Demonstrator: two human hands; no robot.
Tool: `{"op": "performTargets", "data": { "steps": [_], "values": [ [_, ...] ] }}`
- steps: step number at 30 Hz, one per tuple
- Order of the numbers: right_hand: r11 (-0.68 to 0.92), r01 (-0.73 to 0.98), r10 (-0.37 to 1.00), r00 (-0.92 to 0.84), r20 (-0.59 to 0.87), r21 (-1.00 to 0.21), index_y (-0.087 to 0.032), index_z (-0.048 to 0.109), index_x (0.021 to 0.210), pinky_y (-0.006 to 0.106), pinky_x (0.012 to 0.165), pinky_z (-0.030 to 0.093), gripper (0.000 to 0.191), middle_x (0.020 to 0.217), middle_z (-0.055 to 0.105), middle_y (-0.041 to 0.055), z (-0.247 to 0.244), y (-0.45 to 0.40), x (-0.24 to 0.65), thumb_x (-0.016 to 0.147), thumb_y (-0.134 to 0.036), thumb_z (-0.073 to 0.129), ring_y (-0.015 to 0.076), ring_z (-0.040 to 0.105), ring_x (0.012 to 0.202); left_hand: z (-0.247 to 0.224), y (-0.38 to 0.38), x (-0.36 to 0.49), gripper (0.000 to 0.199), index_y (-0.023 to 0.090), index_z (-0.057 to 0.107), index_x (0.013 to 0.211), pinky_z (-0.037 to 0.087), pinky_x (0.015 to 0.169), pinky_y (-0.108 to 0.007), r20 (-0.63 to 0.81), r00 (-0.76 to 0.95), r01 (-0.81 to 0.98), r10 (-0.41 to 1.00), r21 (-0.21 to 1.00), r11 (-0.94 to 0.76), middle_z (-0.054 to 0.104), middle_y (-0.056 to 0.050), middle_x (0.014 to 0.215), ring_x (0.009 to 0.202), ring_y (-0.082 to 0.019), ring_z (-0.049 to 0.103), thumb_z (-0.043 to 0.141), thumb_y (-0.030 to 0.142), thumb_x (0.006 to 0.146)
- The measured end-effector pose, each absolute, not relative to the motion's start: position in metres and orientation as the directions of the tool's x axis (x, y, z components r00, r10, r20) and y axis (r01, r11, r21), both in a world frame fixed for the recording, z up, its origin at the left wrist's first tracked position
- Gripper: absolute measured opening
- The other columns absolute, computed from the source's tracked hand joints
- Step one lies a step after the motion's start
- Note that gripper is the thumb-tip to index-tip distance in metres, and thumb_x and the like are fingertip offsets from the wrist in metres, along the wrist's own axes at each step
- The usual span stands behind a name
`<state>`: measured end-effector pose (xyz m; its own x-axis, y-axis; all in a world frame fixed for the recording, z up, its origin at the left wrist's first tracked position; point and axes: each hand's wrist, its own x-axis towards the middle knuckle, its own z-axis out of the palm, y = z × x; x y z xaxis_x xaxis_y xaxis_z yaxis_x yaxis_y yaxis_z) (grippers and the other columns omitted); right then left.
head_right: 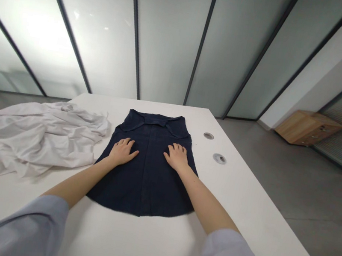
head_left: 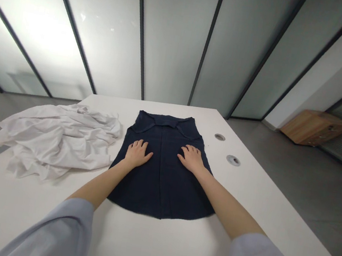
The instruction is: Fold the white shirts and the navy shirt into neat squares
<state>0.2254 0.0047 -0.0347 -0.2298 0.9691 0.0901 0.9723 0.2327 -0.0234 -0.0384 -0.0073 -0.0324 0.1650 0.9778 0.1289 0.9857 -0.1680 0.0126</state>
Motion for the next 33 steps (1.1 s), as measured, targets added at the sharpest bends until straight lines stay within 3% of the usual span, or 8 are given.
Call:
{"op": "performTargets", "data": {
  "steps": [3,6,10,15,20,23,29,33],
  "values": [
    [0.182,0.982,0.983,-0.181,0.026,-0.051,-0.019,0.05,0.134,0.053,0.104,0.027,0.057,0.142,0.043,0.0164,-0.035,-0.01,0.228,0.092,-0.054,0.033,0.0346,0.037,0.129,-0.034,-0.025,-0.04,0.071,0.019,0.041,0.14,0.031,0.103,-0.058,0.021,0.08,0.997,0.997,0.017,-0.08,0.038,-0.016,0.148,0.134,-0.037,0.032,0.028,0.064,0.087],
    [0.095,0.992,0.992,-0.101,-0.069,-0.089,-0.022,0.038,0.144,0.063,0.104,0.02,0.068,0.152,0.029,0.0152,-0.04,-0.02,0.229,0.091,-0.063,0.026,0.0394,0.025,0.136,-0.04,-0.033,-0.043,0.077,0.021,0.033,0.146,0.025,0.102,-0.067,-0.052,0.036,0.999,0.998,0.012,-0.035,0.027,-0.015,0.154,0.139,-0.041,0.021,0.022,0.069,0.086],
    [0.072,0.99,0.99,-0.086,-0.115,-0.121,-0.023,0.027,0.149,0.064,0.107,0.013,0.072,0.157,0.016,0.0119,-0.048,-0.018,0.228,0.091,-0.064,0.017,0.0382,0.01,0.142,-0.046,-0.029,-0.044,0.079,0.022,0.027,0.149,0.018,0.105,-0.067,-0.034,0.039,0.999,0.999,0.011,-0.039,0.02,-0.013,0.156,0.141,-0.041,0.015,0.017,0.069,0.086],
    [0.079,0.988,0.992,-0.091,-0.085,-0.13,-0.022,0.028,0.149,0.062,0.108,0.012,0.07,0.157,0.017,0.0102,-0.048,0.001,0.229,0.092,-0.062,0.02,0.0359,0.011,0.142,-0.046,-0.01,-0.045,0.081,0.02,0.025,0.15,0.017,0.106,-0.068,-0.035,0.047,0.999,0.998,0.025,-0.047,0.018,-0.013,0.157,0.142,-0.041,0.014,0.016,0.069,0.086],
    [0.093,0.987,0.994,-0.1,-0.044,-0.129,-0.022,0.032,0.147,0.06,0.108,0.015,0.068,0.156,0.021,0.0108,-0.047,0.018,0.228,0.092,-0.06,0.021,0.0348,0.015,0.141,-0.045,0.01,-0.046,0.08,0.022,0.028,0.148,0.018,0.106,-0.065,-0.023,0.054,0.998,0.998,0.024,-0.054,0.021,-0.012,0.156,0.141,-0.04,0.016,0.018,0.07,0.086],
    [0.106,0.986,0.993,-0.099,0.062,-0.13,-0.016,0.041,0.14,0.053,0.107,0.022,0.064,0.149,0.033,0.0149,-0.045,0.019,0.227,0.092,-0.057,0.03,0.0335,0.026,0.136,-0.042,0.011,-0.046,0.077,0.02,0.034,0.145,0.022,0.107,-0.059,0.052,0.058,0.998,0.997,0.034,-0.06,0.028,-0.014,0.153,0.14,-0.038,0.021,0.024,0.068,0.086],
    [0.248,0.967,0.958,-0.236,0.163,-0.055,-0.018,0.063,0.103,0.039,0.09,0.038,0.035,0.111,0.058,0.014,-0.035,0.002,0.222,0.095,-0.04,0.036,0.0282,0.05,0.106,-0.034,-0.006,-0.041,0.043,0.019,0.059,0.111,0.041,0.094,-0.041,0.196,0.147,0.986,0.969,0.045,-0.158,0.057,-0.013,0.116,0.113,-0.028,0.05,0.038,0.051,0.09],
    [0.241,0.969,0.965,-0.233,0.118,-0.061,-0.018,0.062,0.107,0.039,0.086,0.041,0.041,0.114,0.057,0.014,-0.03,-0.015,0.22,0.093,-0.048,0.037,0.0284,0.051,0.105,-0.031,-0.015,-0.039,0.037,0.019,0.062,0.102,0.044,0.087,-0.038,0.187,0.159,0.986,0.969,0.02,-0.165,0.06,-0.011,0.108,0.105,-0.026,0.054,0.038,0.045,0.091]
  ]
}}
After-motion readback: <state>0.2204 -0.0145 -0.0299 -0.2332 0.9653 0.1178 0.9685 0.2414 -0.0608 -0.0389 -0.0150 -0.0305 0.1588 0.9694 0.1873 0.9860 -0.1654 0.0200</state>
